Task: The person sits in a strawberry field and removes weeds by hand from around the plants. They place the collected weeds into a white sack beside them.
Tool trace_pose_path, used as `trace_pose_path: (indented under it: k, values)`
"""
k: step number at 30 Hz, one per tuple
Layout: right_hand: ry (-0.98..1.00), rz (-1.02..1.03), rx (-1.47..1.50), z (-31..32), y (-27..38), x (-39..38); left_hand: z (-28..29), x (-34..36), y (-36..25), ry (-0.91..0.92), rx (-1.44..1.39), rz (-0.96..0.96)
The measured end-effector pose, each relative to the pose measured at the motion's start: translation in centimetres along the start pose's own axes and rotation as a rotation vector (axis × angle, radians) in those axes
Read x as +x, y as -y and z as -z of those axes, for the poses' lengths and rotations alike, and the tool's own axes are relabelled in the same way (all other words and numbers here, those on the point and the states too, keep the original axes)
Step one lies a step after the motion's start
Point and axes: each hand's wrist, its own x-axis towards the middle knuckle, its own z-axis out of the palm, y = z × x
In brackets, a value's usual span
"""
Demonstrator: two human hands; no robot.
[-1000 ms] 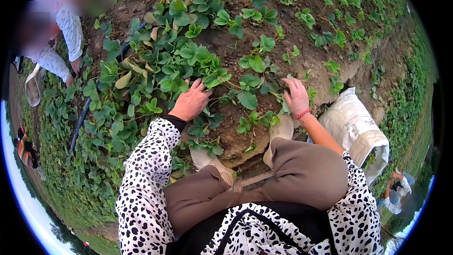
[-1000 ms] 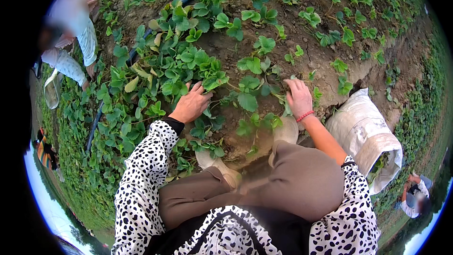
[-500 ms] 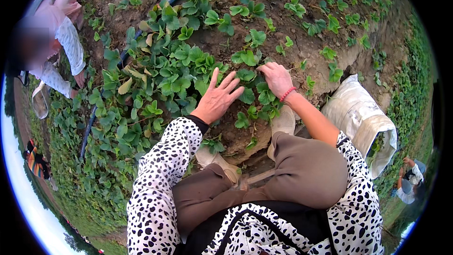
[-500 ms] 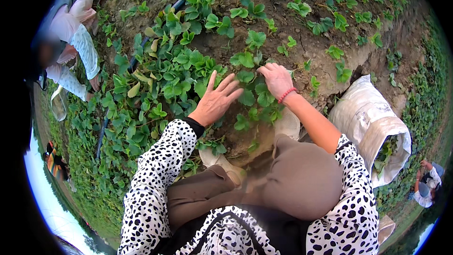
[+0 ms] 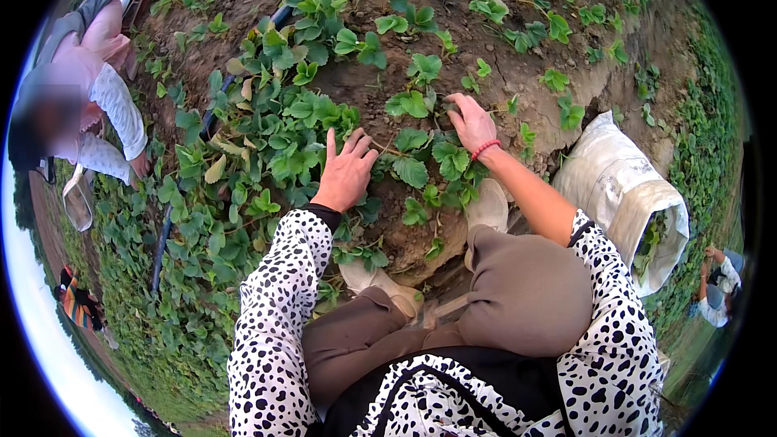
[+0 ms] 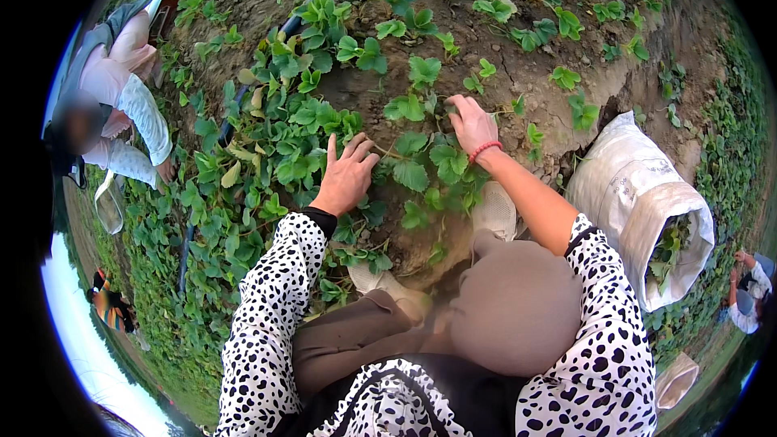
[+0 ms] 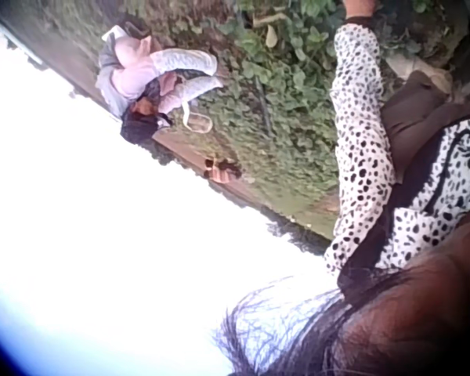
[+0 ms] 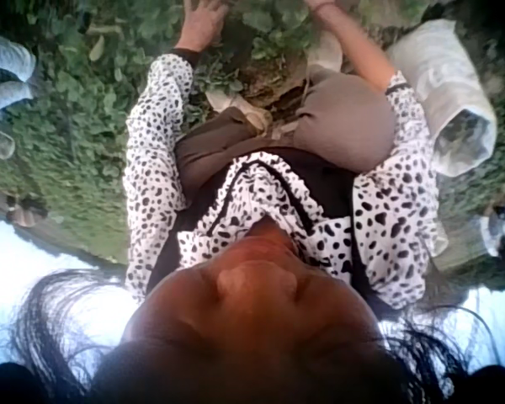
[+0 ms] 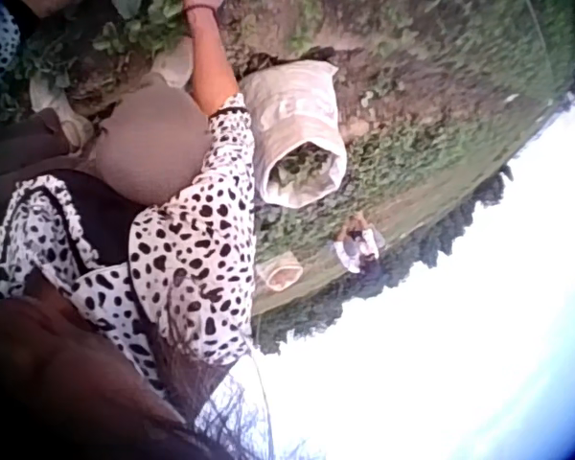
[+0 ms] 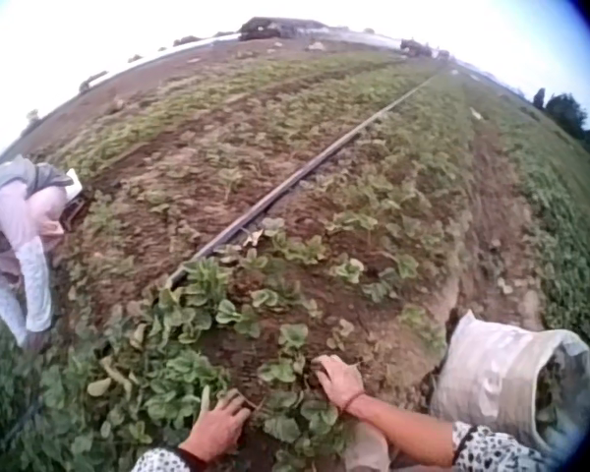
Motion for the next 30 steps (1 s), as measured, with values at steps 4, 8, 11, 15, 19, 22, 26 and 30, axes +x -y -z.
trace_pose_path:
  k: [4,8,11,15,19,22,26,30]
  values:
    - [0.035,0.28,-0.321,-0.2,0.0,0.6,0.9,0.0,0.3,0.021,0.046,0.008]
    - [0.06,0.344,-0.364,-0.5,0.1,1.9,1.1,-0.9,1.6,0.019,0.05,-0.006]
    - [0.101,0.267,-0.329,-1.3,-0.4,2.5,0.7,-1.5,1.8,0.037,0.038,-0.014]
    - [0.207,0.128,0.002,-1.1,-1.8,3.9,0.3,-1.7,1.2,0.062,0.014,-0.002]
    - [0.321,0.25,0.044,-0.7,-1.7,5.5,-0.1,-1.5,0.8,0.078,0.012,0.01]
    - [0.417,0.287,-0.17,-0.3,-0.1,5.9,-0.1,-1.5,0.9,0.076,0.009,0.009]
    - [0.455,0.294,-0.272,-0.7,-0.4,5.5,-0.3,-1.4,0.9,0.059,0.001,-0.005]
    - [0.39,0.074,-0.28,-0.4,0.0,5.7,-0.1,-1.5,0.8,0.081,0.02,0.015]
